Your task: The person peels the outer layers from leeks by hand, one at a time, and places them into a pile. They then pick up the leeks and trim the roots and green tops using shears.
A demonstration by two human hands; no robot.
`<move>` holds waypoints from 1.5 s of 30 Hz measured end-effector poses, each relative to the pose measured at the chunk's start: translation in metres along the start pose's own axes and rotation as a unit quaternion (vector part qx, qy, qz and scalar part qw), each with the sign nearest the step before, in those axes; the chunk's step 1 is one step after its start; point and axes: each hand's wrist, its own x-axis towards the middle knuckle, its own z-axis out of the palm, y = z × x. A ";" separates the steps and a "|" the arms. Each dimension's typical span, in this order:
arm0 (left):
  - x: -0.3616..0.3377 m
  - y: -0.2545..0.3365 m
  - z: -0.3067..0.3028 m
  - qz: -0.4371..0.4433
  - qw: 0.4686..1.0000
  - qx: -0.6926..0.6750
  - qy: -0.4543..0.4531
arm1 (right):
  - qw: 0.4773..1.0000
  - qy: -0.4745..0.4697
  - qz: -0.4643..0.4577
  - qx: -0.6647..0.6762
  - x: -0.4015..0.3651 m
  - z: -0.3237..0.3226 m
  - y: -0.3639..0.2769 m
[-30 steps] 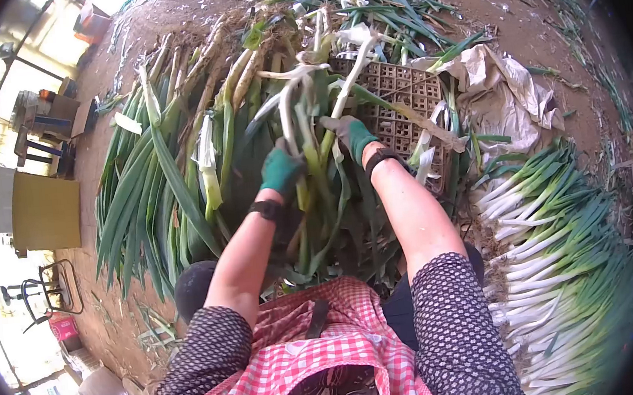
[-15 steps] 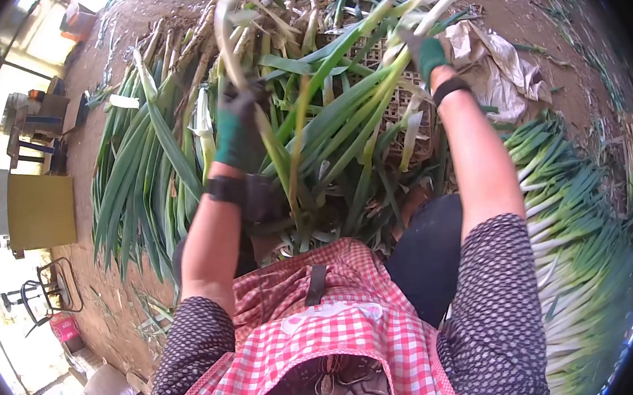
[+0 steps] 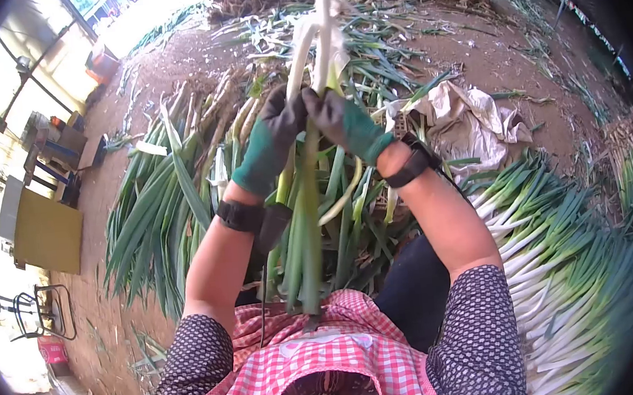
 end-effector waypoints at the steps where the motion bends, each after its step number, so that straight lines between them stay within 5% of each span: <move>1: -0.001 -0.001 0.001 0.030 0.999 0.020 -0.004 | 1.000 0.006 -0.001 0.006 -0.004 0.002 -0.005; 4: -0.009 0.010 0.000 -0.005 1.000 0.001 0.002 | 0.996 -0.077 0.044 -0.015 -0.014 -0.021 -0.042; 7: -0.015 0.027 -0.002 -0.051 0.998 0.028 0.017 | 0.994 -0.079 -0.035 -0.074 -0.019 -0.052 -0.066; 8: -0.025 0.035 0.004 -0.118 0.992 0.014 0.044 | 0.994 -0.098 0.040 -0.024 -0.018 -0.069 -0.069; 10: -0.033 0.037 0.001 -0.155 0.988 0.010 -0.001 | 0.982 0.077 -0.064 -0.158 -0.013 -0.081 -0.045; 14: -0.056 0.039 0.028 -0.211 0.972 0.041 -0.093 | 0.956 0.155 -0.106 -0.225 -0.002 -0.060 0.022; 16: -0.068 0.027 0.044 -0.248 0.959 -0.011 -0.140 | 0.971 0.210 -0.095 0.056 0.009 -0.058 0.008; 18: -0.078 0.018 0.049 -0.251 0.947 -0.019 -0.198 | 0.900 0.276 -0.100 0.323 0.021 -0.067 -0.012; 23: -0.099 0.010 0.043 -0.287 0.929 -0.126 -0.196 | 0.965 0.223 0.028 0.134 0.029 -0.101 0.087; 24: -0.098 0.012 0.040 -0.270 0.950 -0.051 -0.148 | 0.976 0.201 0.036 0.072 0.022 -0.118 0.091; 25: -0.095 0.013 0.039 -0.266 0.954 -0.030 -0.132 | 0.977 0.159 0.065 -0.128 0.023 -0.144 0.117; 26: -0.096 0.011 0.036 -0.264 0.958 -0.016 -0.113 | 0.965 0.233 -0.088 -0.078 0.029 -0.179 0.123; 28: -0.101 -0.006 0.015 -0.252 0.961 -0.030 -0.108 | 0.913 0.361 -0.008 0.192 0.015 -0.259 0.118; 30: -0.101 -0.023 0.000 -0.166 0.981 -0.030 -0.097 | 0.885 0.341 0.154 0.278 0.009 -0.298 0.103; 32: -0.106 -0.052 -0.011 -0.122 0.989 0.005 -0.080 | 0.977 0.210 0.030 0.038 -0.002 -0.309 0.081; 34: -0.099 -0.048 0.006 -0.046 0.981 0.181 -0.056 | 0.992 0.085 -0.023 -0.094 -0.015 -0.305 0.054; 36: -0.092 -0.048 0.027 0.057 0.916 0.396 -0.021 | 0.999 -0.012 0.048 -0.008 -0.030 -0.269 0.029; 39: -0.083 -0.046 0.046 0.133 0.900 0.416 -0.003 | 0.961 -0.098 0.152 0.207 -0.049 -0.189 -0.004; 40: -0.079 -0.052 0.043 0.140 0.903 0.405 -0.022 | 0.939 -0.114 0.179 0.270 -0.052 -0.167 -0.011; 42: -0.075 -0.052 0.037 -0.007 0.982 0.164 -0.096 | 0.896 -0.144 0.231 0.352 -0.053 -0.132 -0.015; 43: -0.073 -0.050 0.034 -0.079 0.988 0.037 -0.131 | 0.895 -0.193 0.256 0.310 -0.052 -0.121 -0.013; 45: -0.070 -0.049 0.027 -0.078 0.983 0.017 -0.166 | 0.909 -0.253 0.203 0.264 -0.046 -0.108 -0.007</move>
